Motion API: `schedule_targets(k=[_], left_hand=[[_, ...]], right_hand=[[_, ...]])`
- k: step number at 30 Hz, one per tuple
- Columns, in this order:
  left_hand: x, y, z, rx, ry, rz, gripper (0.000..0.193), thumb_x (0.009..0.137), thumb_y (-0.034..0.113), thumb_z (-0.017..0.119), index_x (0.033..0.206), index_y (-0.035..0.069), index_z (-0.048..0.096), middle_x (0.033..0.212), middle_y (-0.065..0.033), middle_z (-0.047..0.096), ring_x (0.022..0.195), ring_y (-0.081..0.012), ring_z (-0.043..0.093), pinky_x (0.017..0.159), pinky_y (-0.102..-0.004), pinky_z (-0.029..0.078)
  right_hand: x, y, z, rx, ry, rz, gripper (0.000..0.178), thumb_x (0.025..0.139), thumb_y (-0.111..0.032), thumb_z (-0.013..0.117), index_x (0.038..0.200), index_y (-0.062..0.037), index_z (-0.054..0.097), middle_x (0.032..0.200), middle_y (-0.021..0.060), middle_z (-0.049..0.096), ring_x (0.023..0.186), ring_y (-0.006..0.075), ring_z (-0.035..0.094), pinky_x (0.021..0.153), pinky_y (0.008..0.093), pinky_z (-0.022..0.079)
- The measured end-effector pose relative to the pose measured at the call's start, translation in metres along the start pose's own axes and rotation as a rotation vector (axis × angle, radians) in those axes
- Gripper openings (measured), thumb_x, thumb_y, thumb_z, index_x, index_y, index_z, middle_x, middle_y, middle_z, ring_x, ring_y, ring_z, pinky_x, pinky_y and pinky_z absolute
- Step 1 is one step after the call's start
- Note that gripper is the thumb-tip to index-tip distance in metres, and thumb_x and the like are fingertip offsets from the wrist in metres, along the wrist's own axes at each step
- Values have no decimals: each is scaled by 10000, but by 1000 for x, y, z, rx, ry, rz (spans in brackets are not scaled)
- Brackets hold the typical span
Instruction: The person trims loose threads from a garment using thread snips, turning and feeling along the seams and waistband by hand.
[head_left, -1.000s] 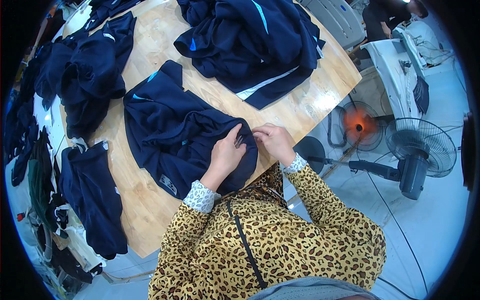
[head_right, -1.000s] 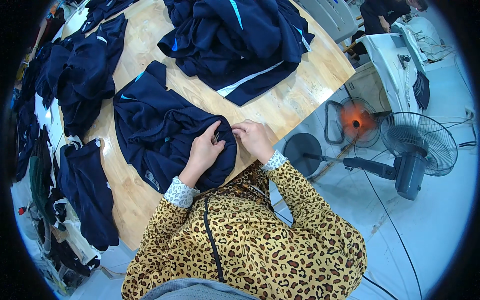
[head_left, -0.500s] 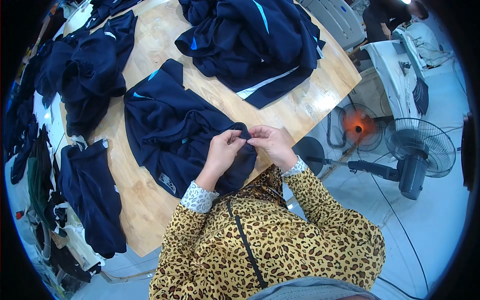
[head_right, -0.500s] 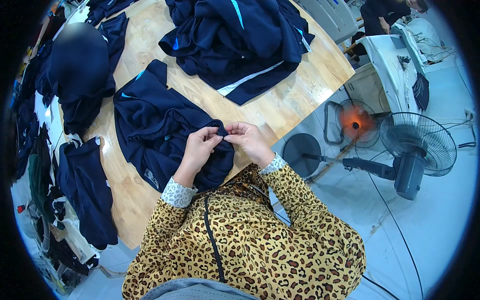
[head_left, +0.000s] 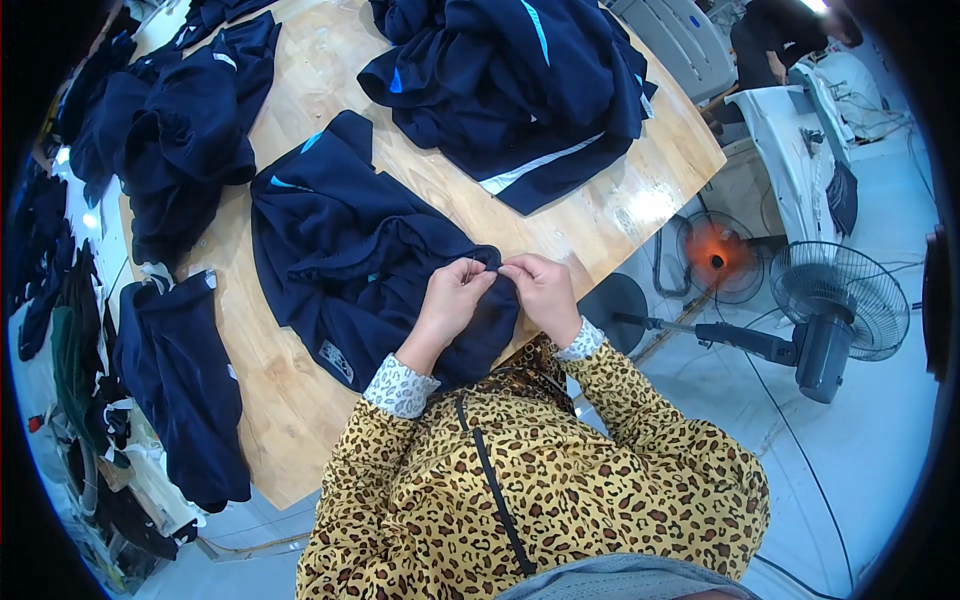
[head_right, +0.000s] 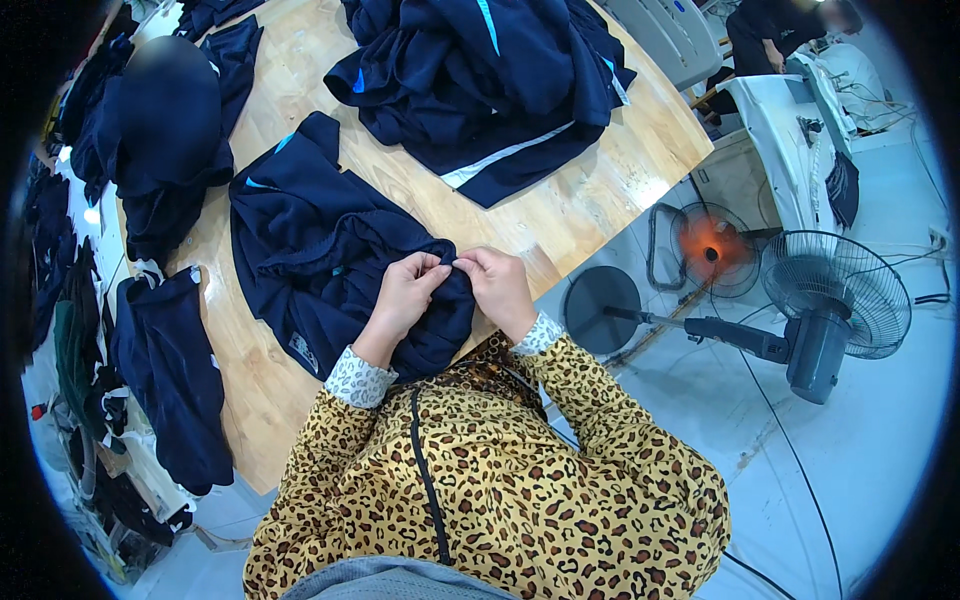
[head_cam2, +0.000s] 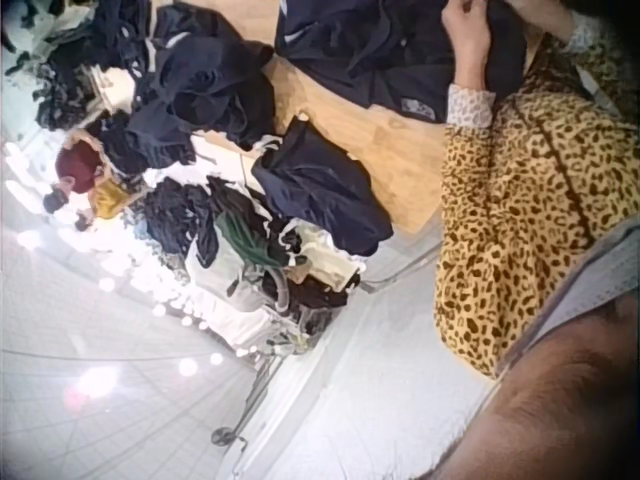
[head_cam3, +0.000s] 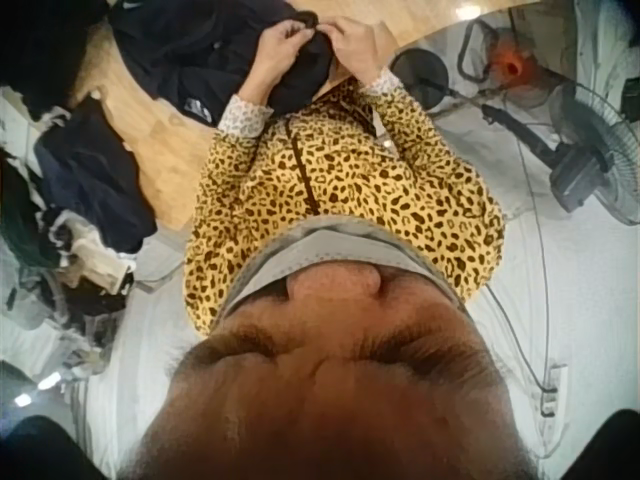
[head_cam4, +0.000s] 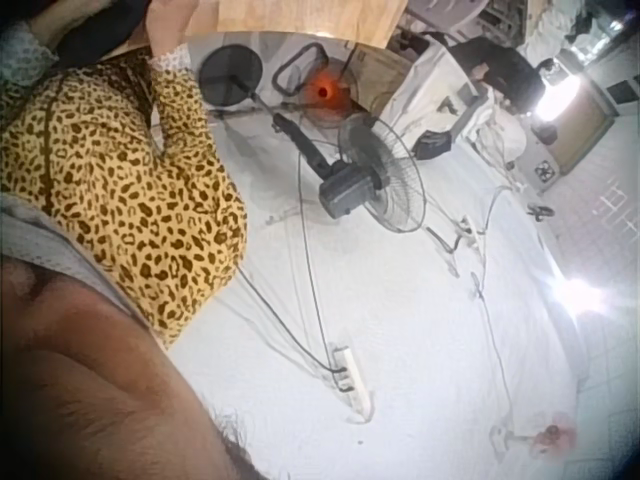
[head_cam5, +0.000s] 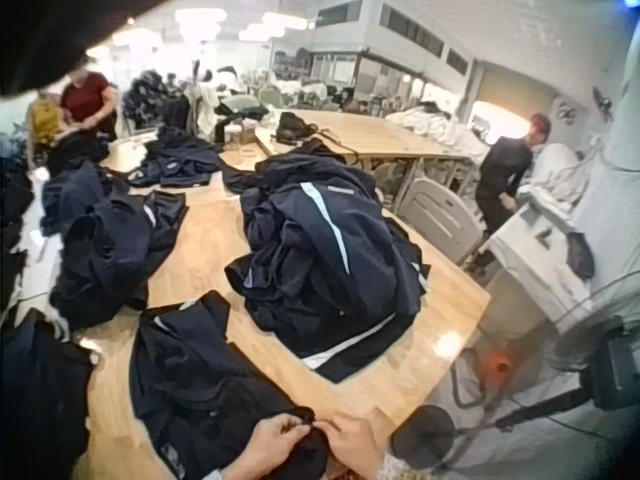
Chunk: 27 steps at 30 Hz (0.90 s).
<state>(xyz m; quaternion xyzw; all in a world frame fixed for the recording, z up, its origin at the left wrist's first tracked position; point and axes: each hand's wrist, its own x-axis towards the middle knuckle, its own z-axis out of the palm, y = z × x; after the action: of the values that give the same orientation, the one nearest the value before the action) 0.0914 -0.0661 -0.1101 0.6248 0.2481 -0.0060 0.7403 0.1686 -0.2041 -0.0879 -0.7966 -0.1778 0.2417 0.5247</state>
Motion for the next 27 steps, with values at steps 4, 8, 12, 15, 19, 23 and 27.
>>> schedule_targets(k=[4,8,12,15,19,23,27], left_hand=[[3,-2,3,118,56,61,146,873,141,628,806,11,620,638,63,499,526,-11,386,445,-188,309],[6,-4,5,164,92,53,180,864,156,638,774,2,619,627,56,500,521,-20,384,441,-203,309],[6,-3,3,164,110,53,209,837,166,653,765,-26,618,611,-4,544,520,-59,436,472,-241,359],[4,3,3,109,95,5,227,823,169,662,772,-47,618,595,-38,569,522,-80,478,492,-259,396],[2,9,2,43,60,-67,202,836,163,666,790,-28,622,603,12,558,508,-36,452,453,-216,365],[-1,12,3,30,64,-80,198,836,164,669,789,-22,621,605,17,556,502,-33,446,446,-213,363],[-1,13,3,33,55,-89,196,837,165,670,796,-21,624,615,18,561,502,-35,448,446,-213,367]], right_hand=[[2,2,3,-572,217,-572,65,792,-49,644,832,-7,614,747,117,628,679,264,614,589,325,473],[-2,-3,-1,-714,265,-652,83,763,-52,656,807,-20,593,719,129,594,662,297,583,579,348,459],[-3,-5,-7,-673,319,-718,63,806,-67,627,802,-31,575,728,104,564,663,242,574,598,332,452],[-4,9,-9,255,18,-39,86,904,-83,547,886,-1,567,758,15,564,700,93,518,633,252,429],[-1,6,-21,739,-127,232,106,942,-107,512,964,-13,556,845,35,597,760,88,541,718,217,438],[2,-3,-25,969,-134,281,107,943,-105,510,969,-10,553,857,48,608,769,99,558,721,229,453],[4,3,-29,655,-144,168,126,933,-128,535,976,-9,547,846,63,626,749,134,578,689,252,470]])
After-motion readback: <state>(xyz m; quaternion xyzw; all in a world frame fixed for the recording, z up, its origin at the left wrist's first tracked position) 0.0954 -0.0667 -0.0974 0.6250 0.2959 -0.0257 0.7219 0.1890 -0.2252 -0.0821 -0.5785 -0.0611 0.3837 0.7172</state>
